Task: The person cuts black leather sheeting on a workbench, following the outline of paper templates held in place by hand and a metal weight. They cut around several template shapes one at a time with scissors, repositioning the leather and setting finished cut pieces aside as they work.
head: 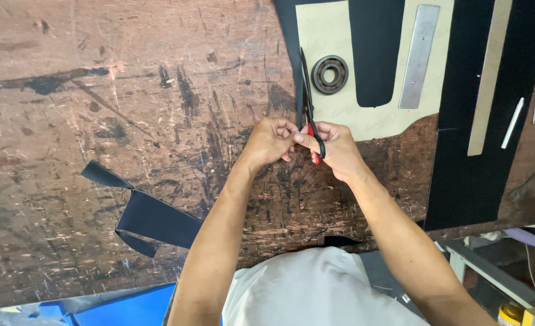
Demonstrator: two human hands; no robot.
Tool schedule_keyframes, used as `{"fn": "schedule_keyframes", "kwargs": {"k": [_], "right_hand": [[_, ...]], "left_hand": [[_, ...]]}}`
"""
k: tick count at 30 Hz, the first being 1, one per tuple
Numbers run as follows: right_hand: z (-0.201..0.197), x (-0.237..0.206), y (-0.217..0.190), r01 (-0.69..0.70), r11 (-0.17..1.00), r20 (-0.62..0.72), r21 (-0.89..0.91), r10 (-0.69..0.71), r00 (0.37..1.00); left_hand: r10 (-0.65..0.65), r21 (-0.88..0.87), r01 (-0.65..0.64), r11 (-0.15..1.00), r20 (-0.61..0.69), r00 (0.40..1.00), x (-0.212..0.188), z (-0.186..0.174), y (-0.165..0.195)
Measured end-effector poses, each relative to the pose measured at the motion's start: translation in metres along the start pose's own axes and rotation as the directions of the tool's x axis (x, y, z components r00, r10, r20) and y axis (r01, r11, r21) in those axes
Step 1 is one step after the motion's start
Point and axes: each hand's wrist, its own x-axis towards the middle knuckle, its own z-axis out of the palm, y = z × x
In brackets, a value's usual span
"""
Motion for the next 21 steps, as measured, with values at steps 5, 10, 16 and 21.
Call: {"fn": "schedule_keyframes", "kwargs": {"k": [5, 10, 16, 21], "right_hand": [[0.004, 0.000, -0.004, 0.020, 0.998, 0.027, 0.057, -0.022, 0.999], [0.005, 0.018, -0.022, -0.001, 0.998, 0.006, -0.057, 0.001, 1.000], [0.010, 0.024, -0.027, 0.037, 0.999, -0.005, -0.018, -0.037, 0.999], [0.013, 0.027, -0.035, 0.020, 0.999, -0.025, -0.032, -0.021, 0.999]], "left_hand": [[0.019, 0.013, -0.019, 1.000, 0.005, 1.000, -0.003, -0.001, 0.004], [0.023, -0.003, -0.023, 1.000, 0.018, 1.000, -0.001, -0.002, 0.001], [0.062, -0.037, -0.062, 0.997, 0.016, 0.998, 0.003, -0.001, -0.006], [0.081, -0.059, -0.078, 0.995, 0.037, 0.996, 0.004, -0.002, -0.007]]}}
